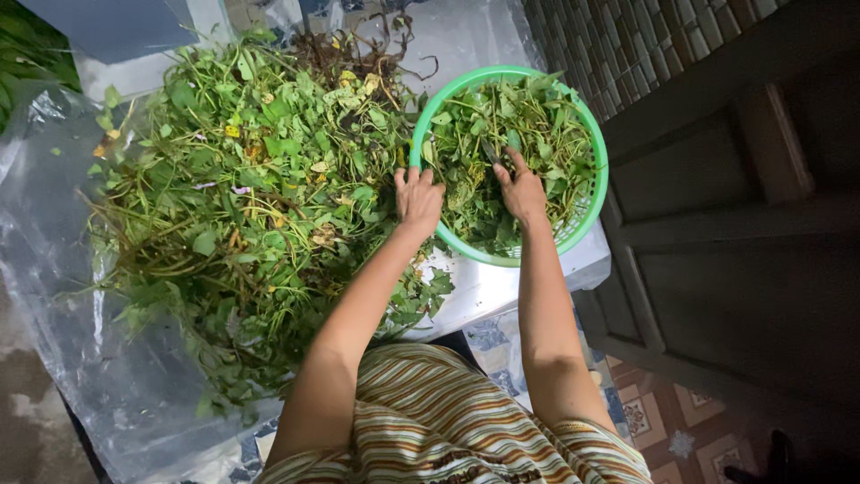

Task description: The person trims leafy green vegetables on a plastic-covered table, using a small knife to cut off stems and roots from vines picked one at a time. The trimmed edible leaves and stems are placed into a green perforated basket beside the pile.

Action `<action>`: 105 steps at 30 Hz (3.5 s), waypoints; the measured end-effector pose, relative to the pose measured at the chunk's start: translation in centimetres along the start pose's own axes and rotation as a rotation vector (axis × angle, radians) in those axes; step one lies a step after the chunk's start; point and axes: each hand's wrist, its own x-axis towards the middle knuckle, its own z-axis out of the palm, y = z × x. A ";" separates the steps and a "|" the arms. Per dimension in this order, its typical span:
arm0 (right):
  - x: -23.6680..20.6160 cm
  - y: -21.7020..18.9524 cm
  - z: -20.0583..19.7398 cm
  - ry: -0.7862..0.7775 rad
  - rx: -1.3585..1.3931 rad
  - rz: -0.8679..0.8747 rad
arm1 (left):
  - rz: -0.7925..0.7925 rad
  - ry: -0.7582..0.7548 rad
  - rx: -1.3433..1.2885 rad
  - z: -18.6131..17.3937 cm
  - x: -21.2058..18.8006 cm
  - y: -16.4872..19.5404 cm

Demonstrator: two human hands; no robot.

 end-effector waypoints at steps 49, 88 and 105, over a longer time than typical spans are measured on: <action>-15.4 -14.7 14.1 -0.648 0.373 -0.413 | -0.549 0.240 0.322 -7.7 -18.7 -23.0; -15.6 -13.2 15.3 -0.670 0.395 -0.442 | -0.658 -0.545 -0.350 -8.6 -26.5 -23.1; -18.0 -14.5 10.5 -0.231 0.521 -0.523 | -0.497 0.408 -1.310 -13.5 -15.3 -22.9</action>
